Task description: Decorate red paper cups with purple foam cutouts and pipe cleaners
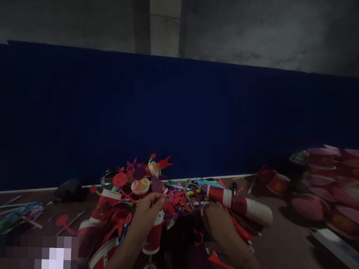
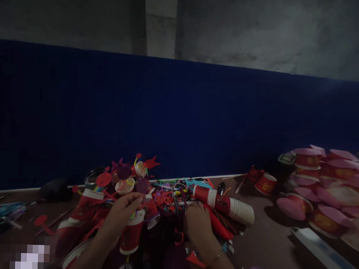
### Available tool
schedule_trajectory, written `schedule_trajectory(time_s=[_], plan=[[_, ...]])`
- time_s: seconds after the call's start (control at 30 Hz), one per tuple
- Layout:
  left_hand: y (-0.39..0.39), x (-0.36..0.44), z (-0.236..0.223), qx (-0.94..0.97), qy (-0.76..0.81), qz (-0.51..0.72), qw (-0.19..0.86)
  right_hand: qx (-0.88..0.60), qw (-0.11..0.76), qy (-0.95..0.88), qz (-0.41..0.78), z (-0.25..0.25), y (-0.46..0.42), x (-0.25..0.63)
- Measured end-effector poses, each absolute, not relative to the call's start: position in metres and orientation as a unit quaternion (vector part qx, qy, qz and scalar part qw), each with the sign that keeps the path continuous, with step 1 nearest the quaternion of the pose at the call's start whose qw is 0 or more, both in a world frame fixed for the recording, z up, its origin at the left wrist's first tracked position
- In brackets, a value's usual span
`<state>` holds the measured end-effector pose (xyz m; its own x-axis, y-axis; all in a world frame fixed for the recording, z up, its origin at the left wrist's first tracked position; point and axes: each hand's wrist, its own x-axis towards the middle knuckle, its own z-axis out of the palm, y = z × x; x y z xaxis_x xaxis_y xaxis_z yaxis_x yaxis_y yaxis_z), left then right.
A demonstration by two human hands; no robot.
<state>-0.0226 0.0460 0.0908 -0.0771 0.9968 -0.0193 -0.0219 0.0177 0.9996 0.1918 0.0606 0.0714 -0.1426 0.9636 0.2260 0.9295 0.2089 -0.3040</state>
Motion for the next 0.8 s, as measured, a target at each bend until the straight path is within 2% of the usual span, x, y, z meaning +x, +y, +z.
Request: schedule_trajectory(time_s=[0.07,0.13,0.23,0.47,0.6,0.7,0.8], plan=[[0.046,-0.022,0.091,0.475,0.522,0.506,0.496,-0.593,0.241,-0.765,0.065,0.077,0.060,0.179],[0.047,-0.022,0.090,0.481,0.522,0.490,0.506,-0.503,0.367,-0.772,0.130,0.085,0.059,0.162],[0.046,-0.021,0.089,0.497,0.515,0.473,0.514,-0.433,0.439,-0.766,0.182,0.095,0.057,0.138],[0.047,-0.030,0.093,0.554,0.511,0.466,0.464,-0.399,0.464,-0.774,0.163,0.098,0.058,0.125],[0.050,-0.046,0.096,0.627,0.557,0.466,0.284,-0.433,0.480,-0.739,0.189,0.089,0.070,0.125],[0.050,-0.056,0.098,0.691,0.599,0.376,0.148,-0.439,0.437,-0.742,0.256,0.077,0.078,0.117],[0.051,-0.057,0.098,0.730,0.616,0.281,0.088,-0.416,0.410,-0.758,0.289,0.063,0.084,0.105]])
